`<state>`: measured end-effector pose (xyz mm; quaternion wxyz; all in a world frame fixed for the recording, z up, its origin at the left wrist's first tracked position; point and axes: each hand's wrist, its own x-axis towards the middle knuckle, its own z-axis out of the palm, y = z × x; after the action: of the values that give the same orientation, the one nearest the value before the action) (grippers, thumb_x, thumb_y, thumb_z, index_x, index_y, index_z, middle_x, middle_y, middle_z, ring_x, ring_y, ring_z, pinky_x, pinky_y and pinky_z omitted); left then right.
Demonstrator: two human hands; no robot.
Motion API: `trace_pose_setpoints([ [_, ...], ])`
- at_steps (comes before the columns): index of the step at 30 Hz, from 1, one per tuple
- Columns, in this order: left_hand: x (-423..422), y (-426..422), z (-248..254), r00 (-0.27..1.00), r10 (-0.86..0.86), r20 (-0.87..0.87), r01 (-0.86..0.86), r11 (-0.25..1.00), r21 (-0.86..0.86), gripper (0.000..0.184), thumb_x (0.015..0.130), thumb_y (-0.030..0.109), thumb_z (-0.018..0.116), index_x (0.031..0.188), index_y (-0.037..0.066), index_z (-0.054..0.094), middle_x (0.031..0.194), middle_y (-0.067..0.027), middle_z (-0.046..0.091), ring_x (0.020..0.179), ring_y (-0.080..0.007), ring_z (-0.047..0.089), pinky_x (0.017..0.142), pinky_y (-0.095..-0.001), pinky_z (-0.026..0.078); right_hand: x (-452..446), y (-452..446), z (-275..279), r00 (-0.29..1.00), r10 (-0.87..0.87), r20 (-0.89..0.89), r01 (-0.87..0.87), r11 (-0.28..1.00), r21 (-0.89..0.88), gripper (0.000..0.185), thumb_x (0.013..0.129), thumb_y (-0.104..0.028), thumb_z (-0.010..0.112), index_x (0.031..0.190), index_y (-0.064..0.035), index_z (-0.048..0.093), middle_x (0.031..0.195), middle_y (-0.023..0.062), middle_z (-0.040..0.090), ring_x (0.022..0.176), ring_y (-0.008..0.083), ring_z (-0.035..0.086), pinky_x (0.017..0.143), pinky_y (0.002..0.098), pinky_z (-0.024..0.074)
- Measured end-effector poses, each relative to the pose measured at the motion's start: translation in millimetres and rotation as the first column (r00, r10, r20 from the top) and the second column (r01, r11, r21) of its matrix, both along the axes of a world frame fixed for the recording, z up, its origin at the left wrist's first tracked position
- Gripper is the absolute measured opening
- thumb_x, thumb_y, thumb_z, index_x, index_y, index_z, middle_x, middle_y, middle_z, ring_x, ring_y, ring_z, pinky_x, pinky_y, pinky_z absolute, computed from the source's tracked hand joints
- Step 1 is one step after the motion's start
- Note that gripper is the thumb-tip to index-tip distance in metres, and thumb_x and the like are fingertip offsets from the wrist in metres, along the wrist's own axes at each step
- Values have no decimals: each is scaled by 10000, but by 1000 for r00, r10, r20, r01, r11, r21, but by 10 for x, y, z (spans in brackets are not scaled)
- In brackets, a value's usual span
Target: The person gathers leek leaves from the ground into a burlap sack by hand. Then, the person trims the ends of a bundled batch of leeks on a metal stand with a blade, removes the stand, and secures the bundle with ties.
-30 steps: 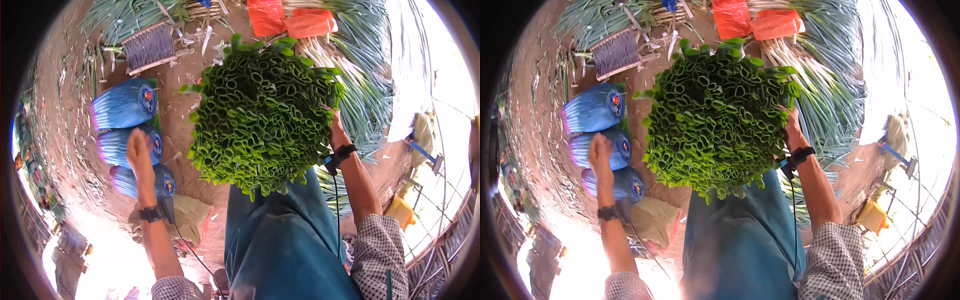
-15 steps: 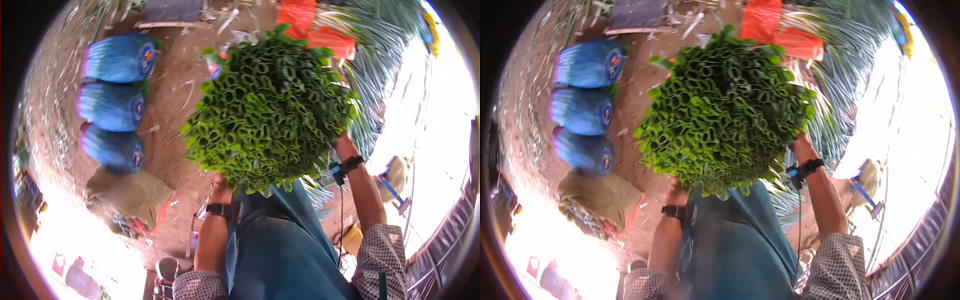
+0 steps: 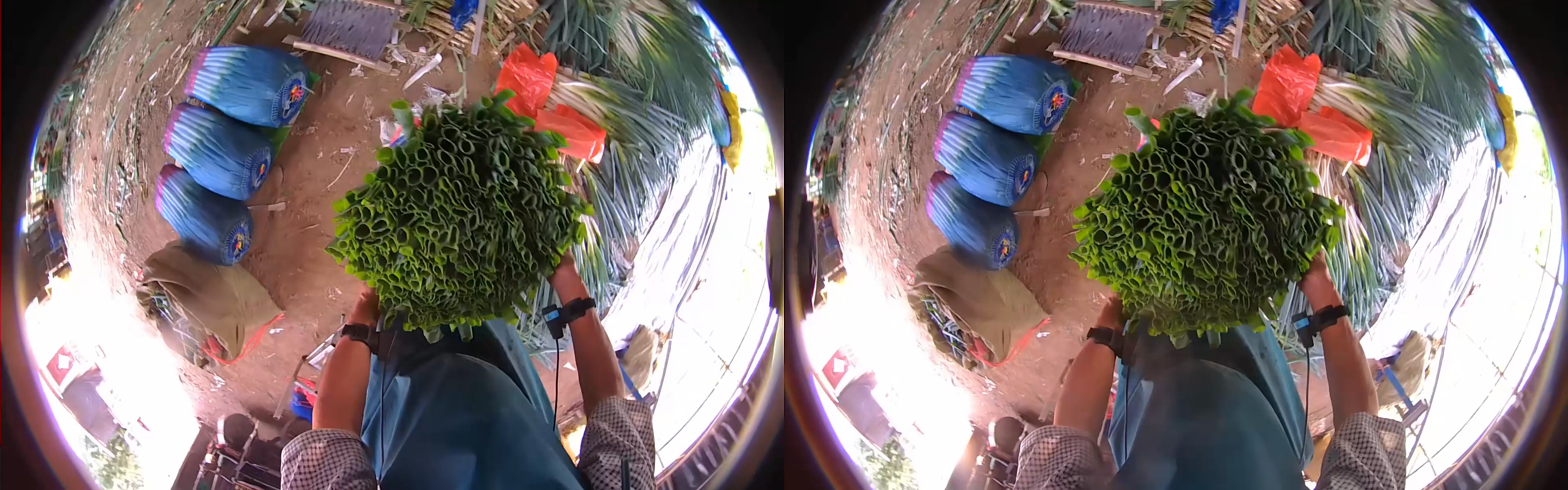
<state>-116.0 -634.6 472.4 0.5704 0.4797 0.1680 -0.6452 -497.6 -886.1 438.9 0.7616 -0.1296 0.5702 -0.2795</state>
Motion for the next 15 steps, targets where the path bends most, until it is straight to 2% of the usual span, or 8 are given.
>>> trace_pose_setpoints([
  [3, -11, -90, -261, 1000, 22, -1, -22, 1000, -22, 478, 936, 274, 591, 1334, 29, 488, 1308, -127, 555, 1202, -230, 519, 1027, -372, 419, 86, -45, 125, 997, 57, -43, -57, 998, 15, 258, 956, -220, 515, 1127, -64, 629, 1021, 96, 690, 914, 262, 673, 792, 395, 566],
  [10, -146, -222, -728, 979, 183, -95, -195, 971, -136, 475, 927, 304, 612, 1291, 12, 526, 1256, -136, 586, 1152, -221, 551, 998, -364, 439, 202, -43, 459, 949, 235, -212, -228, 972, 54, 259, 939, -215, 531, 1123, -61, 626, 1015, 105, 682, 913, 275, 664, 793, 403, 556],
  [12, -167, -234, -787, 957, 246, -156, -274, 941, -200, 475, 924, 313, 618, 1278, 7, 536, 1241, -139, 595, 1137, -219, 560, 990, -361, 445, 256, -52, 574, 920, 287, -266, -280, 958, 66, 259, 934, -213, 535, 1122, -60, 625, 1013, 107, 680, 913, 279, 661, 793, 405, 554],
  [15, -208, -251, -795, 880, 360, -311, -455, 829, -326, 477, 920, 326, 627, 1260, 0, 552, 1219, -143, 608, 1116, -215, 574, 978, -358, 453, 332, -47, 727, 872, 352, -340, -343, 935, 90, 260, 926, -211, 542, 1121, -59, 624, 1011, 111, 677, 912, 284, 657, 794, 408, 549],
])
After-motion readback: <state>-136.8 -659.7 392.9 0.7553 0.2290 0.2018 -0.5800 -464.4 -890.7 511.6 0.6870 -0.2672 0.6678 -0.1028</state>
